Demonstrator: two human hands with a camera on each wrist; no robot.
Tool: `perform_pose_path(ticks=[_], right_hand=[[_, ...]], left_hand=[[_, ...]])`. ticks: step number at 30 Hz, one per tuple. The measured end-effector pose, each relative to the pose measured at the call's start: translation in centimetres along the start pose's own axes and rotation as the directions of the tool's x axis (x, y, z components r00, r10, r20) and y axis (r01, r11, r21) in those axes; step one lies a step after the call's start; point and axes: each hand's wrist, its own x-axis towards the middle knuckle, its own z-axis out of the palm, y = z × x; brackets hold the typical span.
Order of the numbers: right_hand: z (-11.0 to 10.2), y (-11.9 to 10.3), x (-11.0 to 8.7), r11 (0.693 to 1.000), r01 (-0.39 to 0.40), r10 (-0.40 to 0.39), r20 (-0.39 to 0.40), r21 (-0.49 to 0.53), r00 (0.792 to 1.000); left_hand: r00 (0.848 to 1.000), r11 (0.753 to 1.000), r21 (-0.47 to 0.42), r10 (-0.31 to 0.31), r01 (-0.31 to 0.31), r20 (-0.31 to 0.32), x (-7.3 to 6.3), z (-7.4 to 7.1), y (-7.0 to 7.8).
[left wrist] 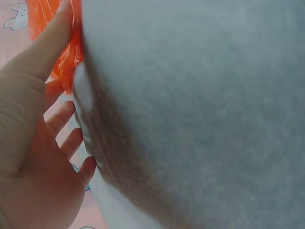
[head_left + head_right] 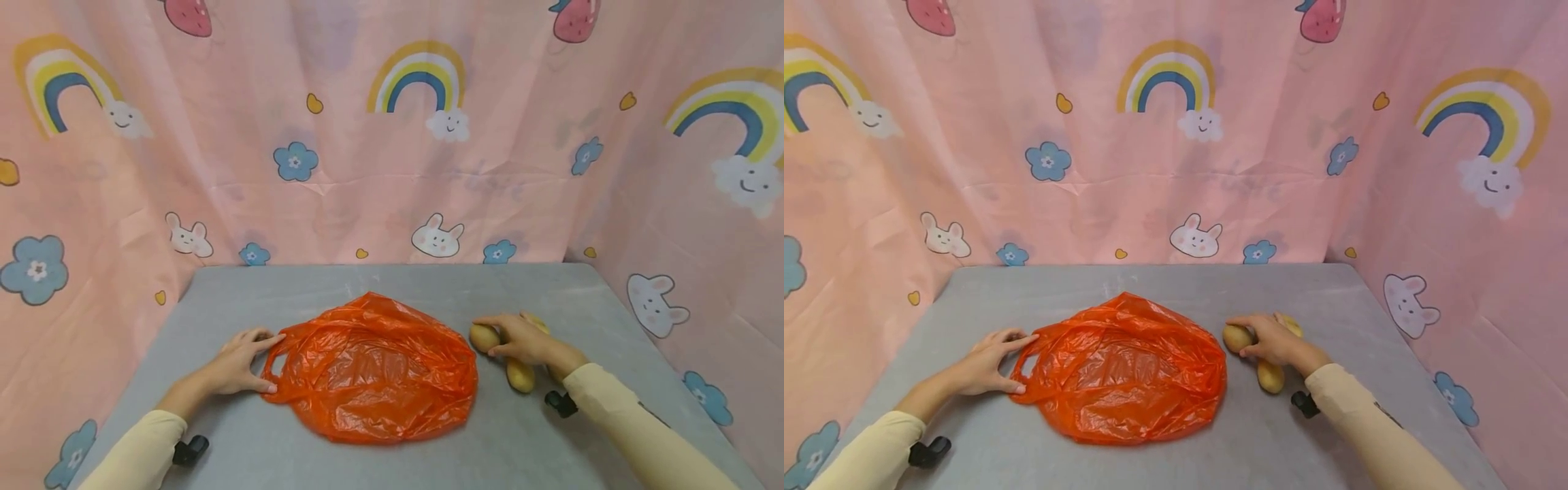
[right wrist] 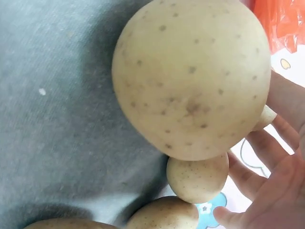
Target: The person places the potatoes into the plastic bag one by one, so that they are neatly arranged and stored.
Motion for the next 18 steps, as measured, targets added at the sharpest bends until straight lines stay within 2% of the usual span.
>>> perform_pose_path(ticks=[7, 13, 18], right_hand=[[-0.4, -0.1, 0.0, 1.000, -0.008, 0.008, -0.023, -0.005, 1.000], [-1.4, -0.3, 0.3, 0.992, 0.051, -0.041, -0.083, 0.117, 0.996], [-2.3, -1.6, 1.0, 0.985, 0.085, -0.066, -0.131, 0.149, 0.989]], left_hand=[[1.000, 1.000, 0.006, -0.011, 0.011, 0.023, 0.1, -0.2, 0.3], [0.999, 1.000, 0.008, -0.018, 0.018, 0.033, 0.2, -0.3, 0.4], [0.999, 1.000, 0.000, -0.026, 0.026, 0.044, 0.1, -0.4, 0.5]])
